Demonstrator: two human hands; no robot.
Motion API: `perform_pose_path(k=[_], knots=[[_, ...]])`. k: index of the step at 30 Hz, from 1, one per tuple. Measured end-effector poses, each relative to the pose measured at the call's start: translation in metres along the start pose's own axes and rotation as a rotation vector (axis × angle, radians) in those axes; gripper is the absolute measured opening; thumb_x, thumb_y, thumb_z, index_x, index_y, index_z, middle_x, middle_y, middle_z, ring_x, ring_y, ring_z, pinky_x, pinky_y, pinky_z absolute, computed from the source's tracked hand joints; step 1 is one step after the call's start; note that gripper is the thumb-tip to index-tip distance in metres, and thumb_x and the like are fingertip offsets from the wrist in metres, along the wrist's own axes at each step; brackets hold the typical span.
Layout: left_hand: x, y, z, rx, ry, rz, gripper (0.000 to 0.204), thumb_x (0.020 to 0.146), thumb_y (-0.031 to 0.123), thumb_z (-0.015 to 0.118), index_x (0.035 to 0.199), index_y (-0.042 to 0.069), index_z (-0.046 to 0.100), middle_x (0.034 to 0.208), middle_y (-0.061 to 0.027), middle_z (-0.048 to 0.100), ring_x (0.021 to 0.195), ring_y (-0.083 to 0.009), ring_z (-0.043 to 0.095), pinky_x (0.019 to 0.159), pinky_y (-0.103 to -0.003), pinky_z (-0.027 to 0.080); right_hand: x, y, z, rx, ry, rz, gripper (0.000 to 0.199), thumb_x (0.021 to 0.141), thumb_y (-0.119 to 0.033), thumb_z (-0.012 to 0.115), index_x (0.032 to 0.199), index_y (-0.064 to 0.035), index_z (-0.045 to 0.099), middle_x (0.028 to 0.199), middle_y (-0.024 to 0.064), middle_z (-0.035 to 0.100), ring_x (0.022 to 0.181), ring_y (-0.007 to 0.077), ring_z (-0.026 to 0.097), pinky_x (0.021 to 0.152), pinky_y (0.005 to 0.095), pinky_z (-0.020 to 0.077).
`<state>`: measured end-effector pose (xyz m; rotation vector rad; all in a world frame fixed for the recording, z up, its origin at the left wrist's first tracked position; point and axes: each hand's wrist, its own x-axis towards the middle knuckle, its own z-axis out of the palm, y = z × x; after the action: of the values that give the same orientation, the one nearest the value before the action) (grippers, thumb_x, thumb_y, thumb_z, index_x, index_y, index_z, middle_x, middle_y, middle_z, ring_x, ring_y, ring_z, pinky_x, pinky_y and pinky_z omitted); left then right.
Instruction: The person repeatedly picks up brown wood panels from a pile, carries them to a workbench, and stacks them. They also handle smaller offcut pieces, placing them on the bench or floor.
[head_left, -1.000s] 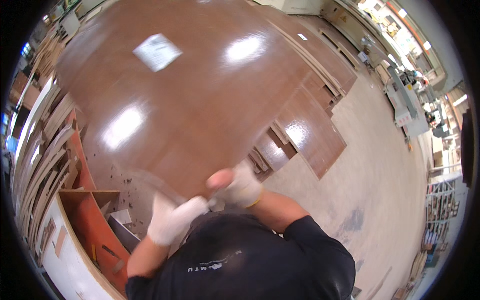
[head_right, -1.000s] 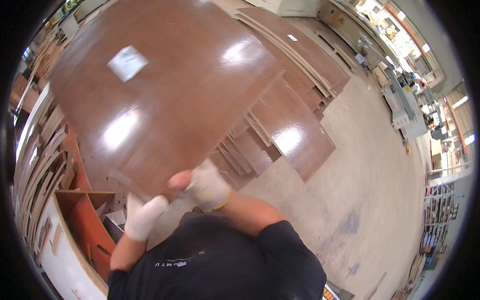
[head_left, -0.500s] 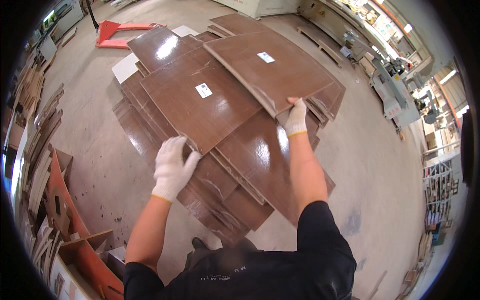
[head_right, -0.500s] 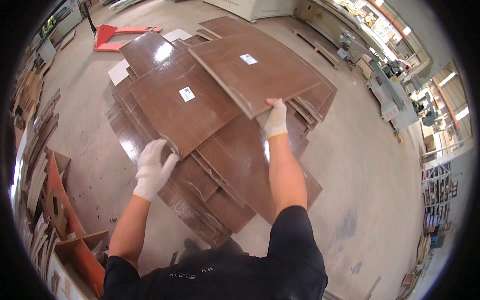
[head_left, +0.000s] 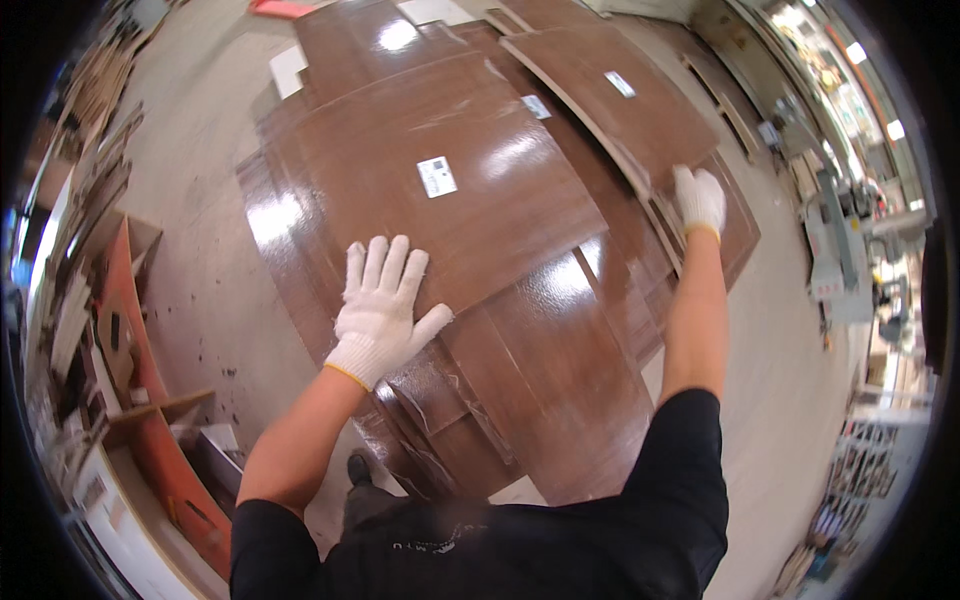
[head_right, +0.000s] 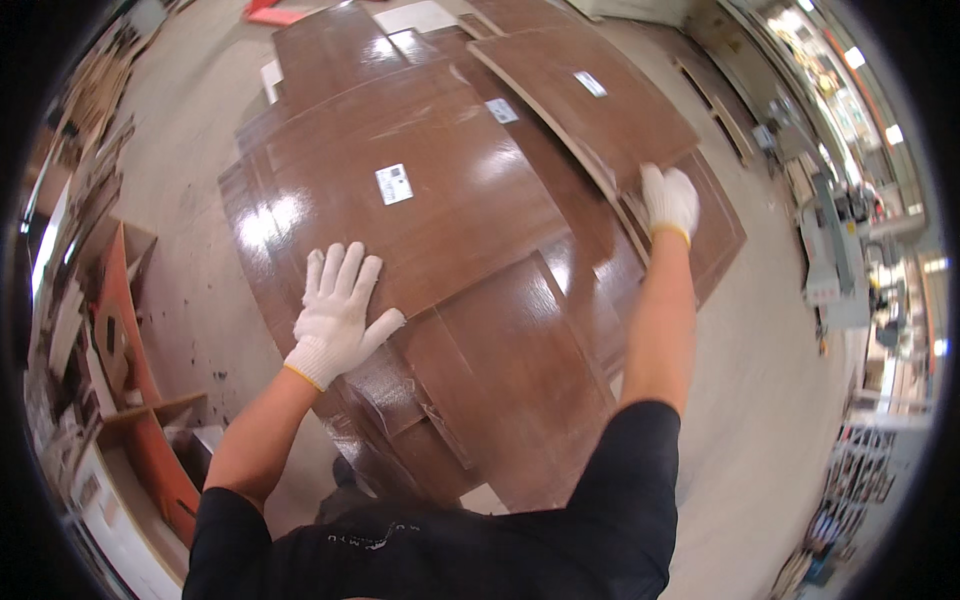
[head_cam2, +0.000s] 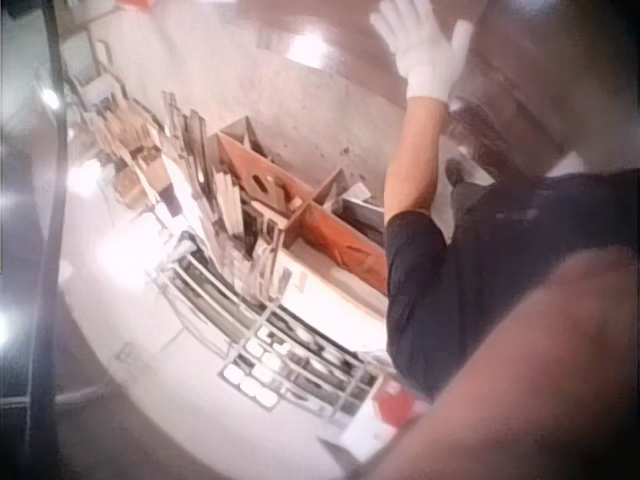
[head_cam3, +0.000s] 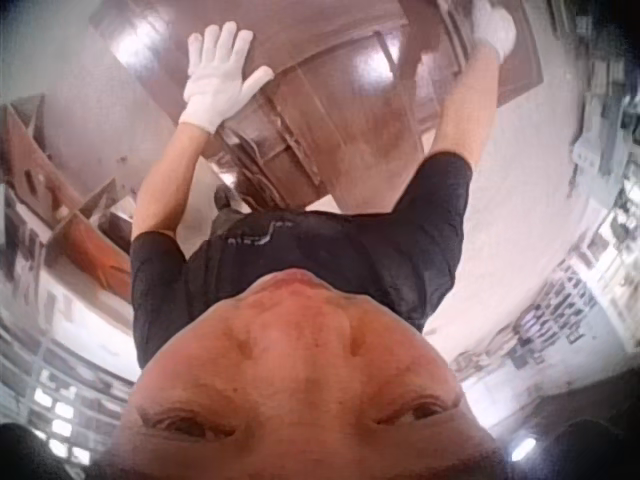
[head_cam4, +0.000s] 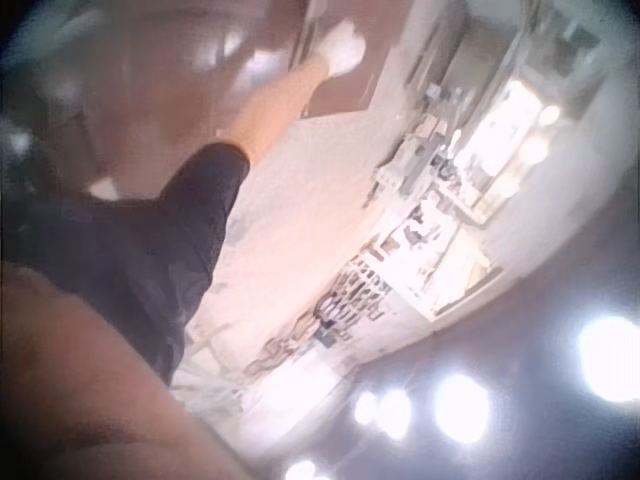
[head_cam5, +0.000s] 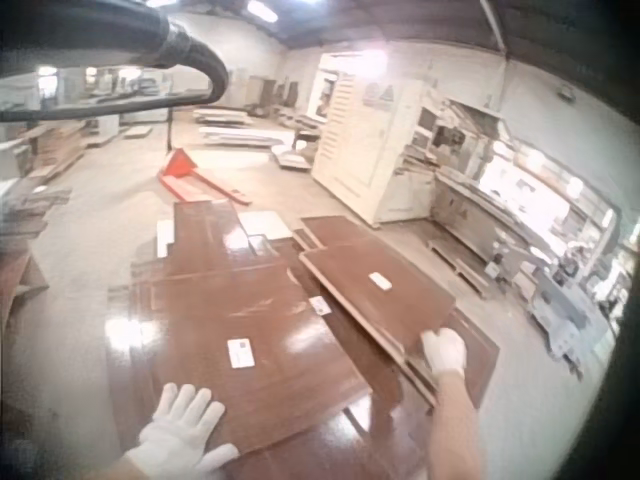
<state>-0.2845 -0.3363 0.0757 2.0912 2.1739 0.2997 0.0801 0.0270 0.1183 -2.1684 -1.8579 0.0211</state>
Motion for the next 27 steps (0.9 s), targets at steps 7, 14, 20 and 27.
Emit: perform_pose_path(k=[7,14,20,27], knots=[[0.001,-0.007,0.001,-0.215,0.208,0.03,0.066,0.09,0.055,0.068,0.133,0.006,0.064,0.142,-0.0187,0.055,0.138,-0.0397,0.045,0.12,-0.059,0.029,-0.092,-0.022,0.033,-0.099,0.143,-0.509,0.052,0.09,-0.029,0.075,0.132,0.0001,0.07,0.139,0.0242,0.067,0.133,0.0396,0.06,0.117,0.0464,0.0452],[-0.018,-0.008,0.005,-0.211,0.519,0.084,0.058,0.08,0.061,0.07,0.104,0.009,0.075,0.111,-0.0126,0.069,0.112,-0.0331,0.058,0.099,-0.051,0.042,-0.236,-0.14,0.001,0.112,0.137,-1.251,0.039,0.091,-0.005,0.068,0.129,0.0058,0.069,0.132,0.0241,0.069,0.129,0.0368,0.062,0.112,0.0466,0.0481],[-0.235,-0.033,0.011,-0.615,0.897,-0.136,0.038,0.086,0.033,0.072,0.111,0.005,0.068,0.117,-0.0189,0.064,0.11,-0.0418,0.064,0.093,-0.053,0.054,-0.359,-0.198,-0.044,0.428,-0.192,-1.327,0.042,0.079,-0.012,0.072,0.116,0.0066,0.071,0.116,0.0264,0.072,0.122,0.0412,0.064,0.108,0.0492,0.0493],[-0.647,-0.024,-0.068,-0.139,1.042,-1.323,0.05,0.096,0.037,0.067,0.134,0.005,0.061,0.147,-0.0251,0.055,0.134,-0.0431,0.057,0.112,-0.048,0.05,-0.568,-0.3,0.004,0.698,-0.827,-1.522,0.041,0.089,-0.003,0.066,0.128,0.0061,0.068,0.126,0.024,0.069,0.12,0.0337,0.064,0.106,0.0426,0.0501]])
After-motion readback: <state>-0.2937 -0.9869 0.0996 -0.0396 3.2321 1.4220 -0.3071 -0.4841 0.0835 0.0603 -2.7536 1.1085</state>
